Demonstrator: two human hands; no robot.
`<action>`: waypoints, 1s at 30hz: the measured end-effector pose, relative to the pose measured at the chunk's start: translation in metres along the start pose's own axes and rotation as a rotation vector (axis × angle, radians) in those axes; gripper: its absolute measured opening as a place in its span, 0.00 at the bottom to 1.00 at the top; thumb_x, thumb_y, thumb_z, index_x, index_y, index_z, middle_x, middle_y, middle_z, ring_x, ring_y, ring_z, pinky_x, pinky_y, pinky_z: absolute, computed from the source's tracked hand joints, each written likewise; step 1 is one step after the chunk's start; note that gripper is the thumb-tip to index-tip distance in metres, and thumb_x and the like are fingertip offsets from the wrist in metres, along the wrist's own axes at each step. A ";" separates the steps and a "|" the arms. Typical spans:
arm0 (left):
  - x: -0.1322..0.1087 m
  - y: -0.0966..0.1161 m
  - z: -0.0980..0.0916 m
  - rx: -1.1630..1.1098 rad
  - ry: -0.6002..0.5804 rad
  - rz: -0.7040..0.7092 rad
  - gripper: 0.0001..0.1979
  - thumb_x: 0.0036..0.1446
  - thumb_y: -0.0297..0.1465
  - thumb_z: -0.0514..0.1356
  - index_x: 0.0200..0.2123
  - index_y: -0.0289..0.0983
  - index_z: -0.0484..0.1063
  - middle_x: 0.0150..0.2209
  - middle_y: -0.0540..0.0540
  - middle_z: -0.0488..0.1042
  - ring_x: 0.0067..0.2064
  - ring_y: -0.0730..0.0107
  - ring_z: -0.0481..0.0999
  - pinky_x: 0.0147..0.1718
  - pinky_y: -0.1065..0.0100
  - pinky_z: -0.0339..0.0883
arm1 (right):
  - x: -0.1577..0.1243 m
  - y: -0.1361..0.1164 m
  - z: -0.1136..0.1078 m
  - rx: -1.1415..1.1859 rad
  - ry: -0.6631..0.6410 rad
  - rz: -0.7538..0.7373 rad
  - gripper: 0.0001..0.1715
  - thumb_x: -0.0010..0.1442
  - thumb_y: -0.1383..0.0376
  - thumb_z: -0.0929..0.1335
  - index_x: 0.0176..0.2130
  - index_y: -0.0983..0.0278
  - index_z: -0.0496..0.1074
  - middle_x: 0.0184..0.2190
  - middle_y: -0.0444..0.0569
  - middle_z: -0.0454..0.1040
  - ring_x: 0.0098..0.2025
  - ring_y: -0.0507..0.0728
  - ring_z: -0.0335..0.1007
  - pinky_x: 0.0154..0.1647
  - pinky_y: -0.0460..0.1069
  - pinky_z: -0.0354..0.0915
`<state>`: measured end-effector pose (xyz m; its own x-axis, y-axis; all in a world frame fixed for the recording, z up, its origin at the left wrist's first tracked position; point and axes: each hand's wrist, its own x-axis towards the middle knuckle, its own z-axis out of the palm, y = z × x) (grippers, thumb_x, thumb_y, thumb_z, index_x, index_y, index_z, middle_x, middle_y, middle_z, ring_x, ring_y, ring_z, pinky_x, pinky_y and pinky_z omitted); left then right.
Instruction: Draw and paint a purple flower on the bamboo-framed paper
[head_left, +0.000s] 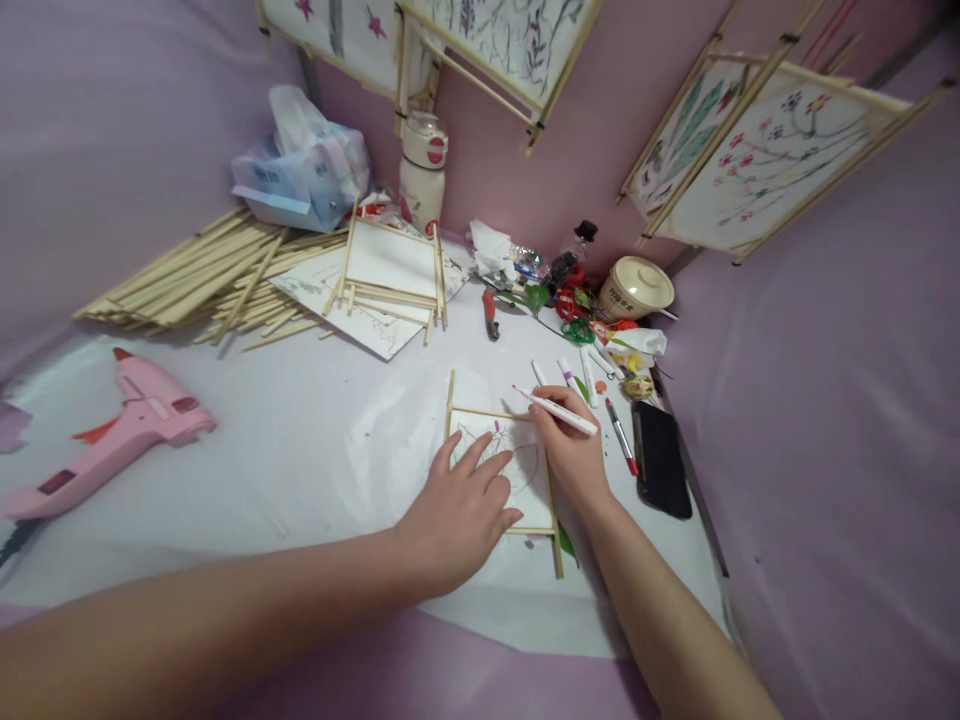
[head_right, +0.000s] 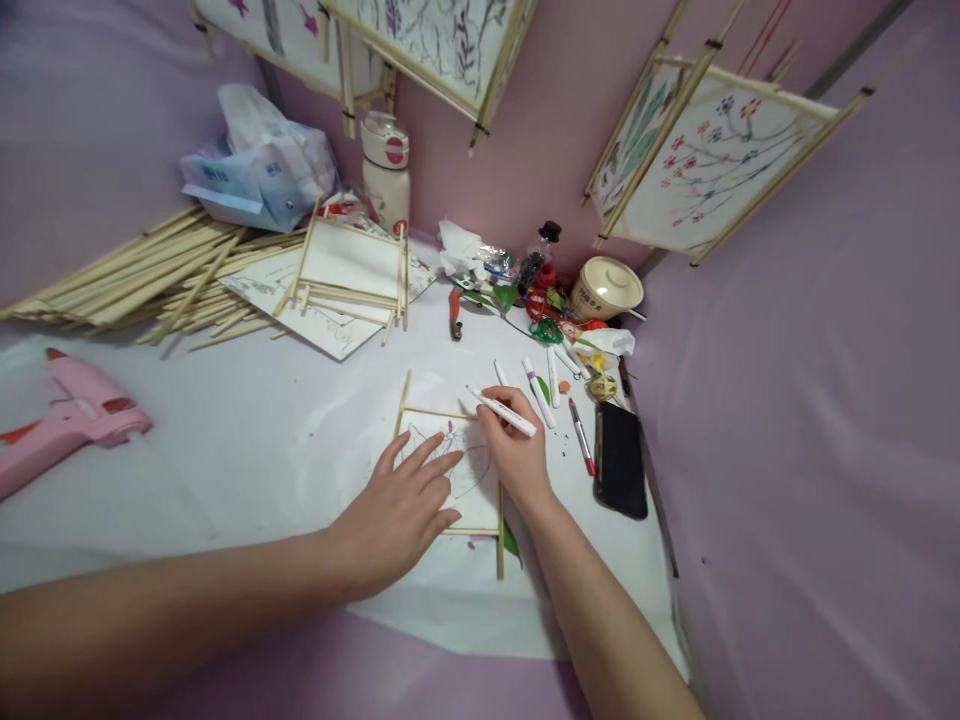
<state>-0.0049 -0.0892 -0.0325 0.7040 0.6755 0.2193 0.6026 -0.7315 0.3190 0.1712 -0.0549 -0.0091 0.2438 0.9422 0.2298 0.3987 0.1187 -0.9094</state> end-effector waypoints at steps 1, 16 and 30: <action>0.000 0.000 0.000 -0.002 -0.002 0.000 0.17 0.67 0.39 0.50 0.39 0.36 0.74 0.60 0.43 0.70 0.66 0.49 0.58 0.62 0.42 0.46 | -0.003 -0.002 -0.001 0.008 0.006 0.028 0.07 0.58 0.63 0.68 0.38 0.61 0.72 0.31 0.43 0.72 0.32 0.53 0.66 0.33 0.47 0.62; 0.001 0.001 -0.002 0.012 -0.031 0.003 0.18 0.68 0.39 0.48 0.42 0.36 0.74 0.59 0.43 0.70 0.67 0.49 0.56 0.62 0.41 0.46 | -0.020 0.011 0.009 -0.150 0.011 -0.129 0.05 0.56 0.67 0.66 0.28 0.61 0.64 0.22 0.38 0.63 0.23 0.49 0.58 0.24 0.45 0.57; 0.001 0.001 0.000 -0.020 -0.022 0.003 0.18 0.68 0.39 0.48 0.42 0.36 0.74 0.58 0.42 0.71 0.67 0.48 0.56 0.63 0.41 0.44 | -0.020 0.007 0.009 -0.188 -0.034 -0.128 0.06 0.56 0.67 0.66 0.28 0.61 0.63 0.20 0.37 0.62 0.21 0.49 0.57 0.23 0.45 0.56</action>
<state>-0.0038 -0.0892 -0.0322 0.7136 0.6713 0.2002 0.5932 -0.7311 0.3372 0.1610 -0.0697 -0.0233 0.1522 0.9334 0.3249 0.5831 0.1806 -0.7921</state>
